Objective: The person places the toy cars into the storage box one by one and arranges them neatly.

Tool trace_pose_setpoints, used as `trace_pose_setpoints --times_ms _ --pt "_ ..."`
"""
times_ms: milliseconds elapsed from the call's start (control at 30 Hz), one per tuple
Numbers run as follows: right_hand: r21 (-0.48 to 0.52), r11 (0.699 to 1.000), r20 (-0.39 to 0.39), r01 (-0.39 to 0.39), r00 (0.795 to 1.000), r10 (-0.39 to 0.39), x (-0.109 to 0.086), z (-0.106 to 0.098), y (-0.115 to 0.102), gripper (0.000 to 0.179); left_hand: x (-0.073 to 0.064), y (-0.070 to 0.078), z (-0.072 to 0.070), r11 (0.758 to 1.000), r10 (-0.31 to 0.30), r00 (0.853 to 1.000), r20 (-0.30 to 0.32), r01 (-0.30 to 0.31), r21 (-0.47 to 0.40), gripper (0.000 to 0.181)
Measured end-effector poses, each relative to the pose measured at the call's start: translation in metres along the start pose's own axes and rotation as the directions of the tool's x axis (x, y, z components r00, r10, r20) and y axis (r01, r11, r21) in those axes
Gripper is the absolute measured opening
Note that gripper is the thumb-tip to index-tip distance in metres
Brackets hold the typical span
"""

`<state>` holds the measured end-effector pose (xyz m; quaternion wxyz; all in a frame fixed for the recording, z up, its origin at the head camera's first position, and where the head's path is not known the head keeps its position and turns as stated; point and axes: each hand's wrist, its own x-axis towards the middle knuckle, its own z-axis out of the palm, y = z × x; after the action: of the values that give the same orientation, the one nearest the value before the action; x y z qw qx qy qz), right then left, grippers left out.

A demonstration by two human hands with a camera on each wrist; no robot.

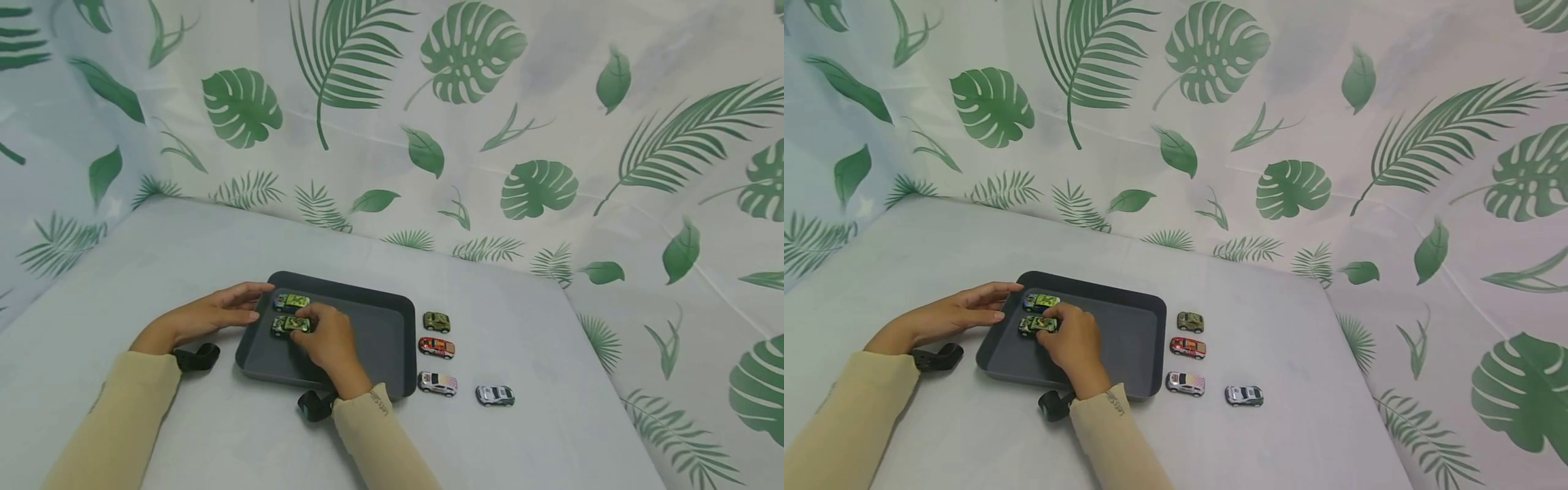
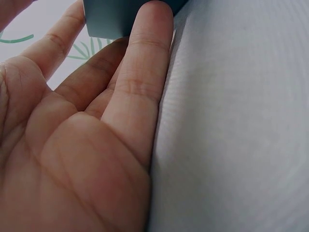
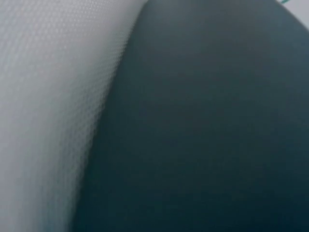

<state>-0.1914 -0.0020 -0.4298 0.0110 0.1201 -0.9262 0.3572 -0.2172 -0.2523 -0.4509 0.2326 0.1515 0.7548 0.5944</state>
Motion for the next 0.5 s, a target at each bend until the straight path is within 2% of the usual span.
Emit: trace_pose_setpoints --times_ms 333,500 --pt "-0.030 0.999 -0.028 0.019 0.999 -0.020 0.0046 0.0078 -0.0055 0.024 -0.0003 -0.0001 -0.0018 1.000 0.027 1.000 0.008 -0.027 0.002 0.074" --pt "-0.091 0.996 -0.034 0.003 0.999 -0.006 0.0055 0.0103 -0.0100 0.026 0.0003 -0.0020 -0.0016 1.000 0.024 1.000 0.006 -0.024 -0.007 0.073"
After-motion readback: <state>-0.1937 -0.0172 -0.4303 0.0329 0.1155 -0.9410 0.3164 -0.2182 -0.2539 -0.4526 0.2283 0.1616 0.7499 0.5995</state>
